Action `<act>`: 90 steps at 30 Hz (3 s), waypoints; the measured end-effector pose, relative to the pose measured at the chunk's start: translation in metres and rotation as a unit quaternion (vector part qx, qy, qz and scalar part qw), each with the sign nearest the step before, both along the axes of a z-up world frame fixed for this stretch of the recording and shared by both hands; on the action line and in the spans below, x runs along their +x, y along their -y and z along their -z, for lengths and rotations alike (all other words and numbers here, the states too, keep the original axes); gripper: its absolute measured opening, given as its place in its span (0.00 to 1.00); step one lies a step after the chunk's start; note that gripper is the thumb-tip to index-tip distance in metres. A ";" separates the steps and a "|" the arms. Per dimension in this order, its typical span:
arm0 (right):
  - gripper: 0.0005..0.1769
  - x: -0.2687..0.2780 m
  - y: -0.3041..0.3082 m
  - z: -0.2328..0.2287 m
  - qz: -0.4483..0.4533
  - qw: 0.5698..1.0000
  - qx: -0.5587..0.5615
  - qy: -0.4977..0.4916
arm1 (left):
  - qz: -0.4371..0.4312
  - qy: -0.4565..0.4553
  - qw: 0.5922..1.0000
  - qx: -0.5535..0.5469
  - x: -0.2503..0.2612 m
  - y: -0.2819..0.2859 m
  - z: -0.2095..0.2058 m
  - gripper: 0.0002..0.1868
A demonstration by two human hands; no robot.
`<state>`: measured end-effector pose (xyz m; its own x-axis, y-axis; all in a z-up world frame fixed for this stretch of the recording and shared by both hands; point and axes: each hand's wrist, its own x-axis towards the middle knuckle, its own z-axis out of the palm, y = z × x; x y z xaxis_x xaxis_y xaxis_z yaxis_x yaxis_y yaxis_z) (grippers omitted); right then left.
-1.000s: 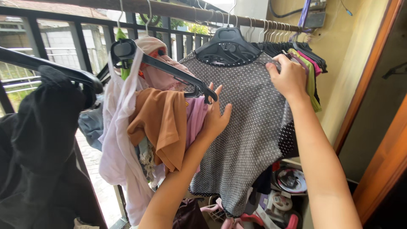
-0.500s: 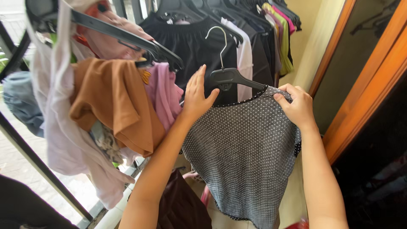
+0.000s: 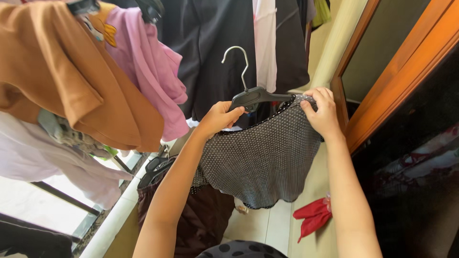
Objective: The person removes various garments, including shirts and pants, from a clothes rack on a balcony. They take each item off its hanger, place the clothing into a green bucket on the floor, and then return the empty hanger to a pile on the floor.
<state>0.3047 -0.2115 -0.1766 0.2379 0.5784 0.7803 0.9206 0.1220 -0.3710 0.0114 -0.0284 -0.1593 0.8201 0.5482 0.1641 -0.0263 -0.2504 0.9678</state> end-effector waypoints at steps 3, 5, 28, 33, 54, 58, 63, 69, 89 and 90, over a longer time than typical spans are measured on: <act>0.13 -0.019 -0.003 0.029 0.021 0.999 0.014 -0.044 | -0.060 -0.014 0.998 0.029 -0.003 0.015 0.034 0.17; 0.24 -0.034 -0.007 0.043 0.040 0.998 0.013 -0.053 | -0.098 -0.024 0.992 0.074 -0.006 0.024 0.052 0.19; 0.15 -0.008 -0.022 0.220 -0.128 0.799 0.048 -0.585 | -0.187 -0.018 0.941 0.282 -0.062 0.082 0.173 0.16; 0.17 -0.009 -0.023 0.208 -0.176 0.708 0.035 -0.683 | -0.119 -0.045 0.990 0.061 -0.084 0.068 0.209 0.13; 0.15 -0.030 0.006 0.308 -0.196 0.834 -0.056 -0.512 | -0.174 -0.099 0.980 0.019 -0.110 0.056 0.240 0.18; 0.16 -0.026 0.014 0.286 -0.179 0.737 0.025 -0.651 | -0.060 -0.031 0.992 -0.109 -0.121 0.040 0.252 0.16; 0.15 -0.028 -0.007 0.276 -0.236 0.644 -0.039 -0.726 | -0.075 0.069 0.965 -0.243 -0.110 0.041 0.253 0.13; 0.22 -0.082 -0.003 0.279 -0.229 0.823 -0.265 -0.447 | -0.125 0.091 0.965 -0.212 -0.087 0.055 0.243 0.07; 0.25 -0.130 -0.013 0.193 -0.046 0.967 -0.190 -0.164 | -0.279 -0.031 0.957 -0.076 -0.112 0.089 0.205 0.07; 0.26 -0.124 -0.012 0.198 -0.044 0.958 -0.183 -0.217 | -0.289 -0.012 0.954 -0.085 -0.120 0.088 0.208 0.07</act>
<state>0.1806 -0.1998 -0.3750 0.4319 0.8269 0.3602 0.6615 -0.0189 -0.7497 -0.1082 -0.1161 -0.3673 0.3762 0.9264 0.0170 0.0911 -0.0553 0.9943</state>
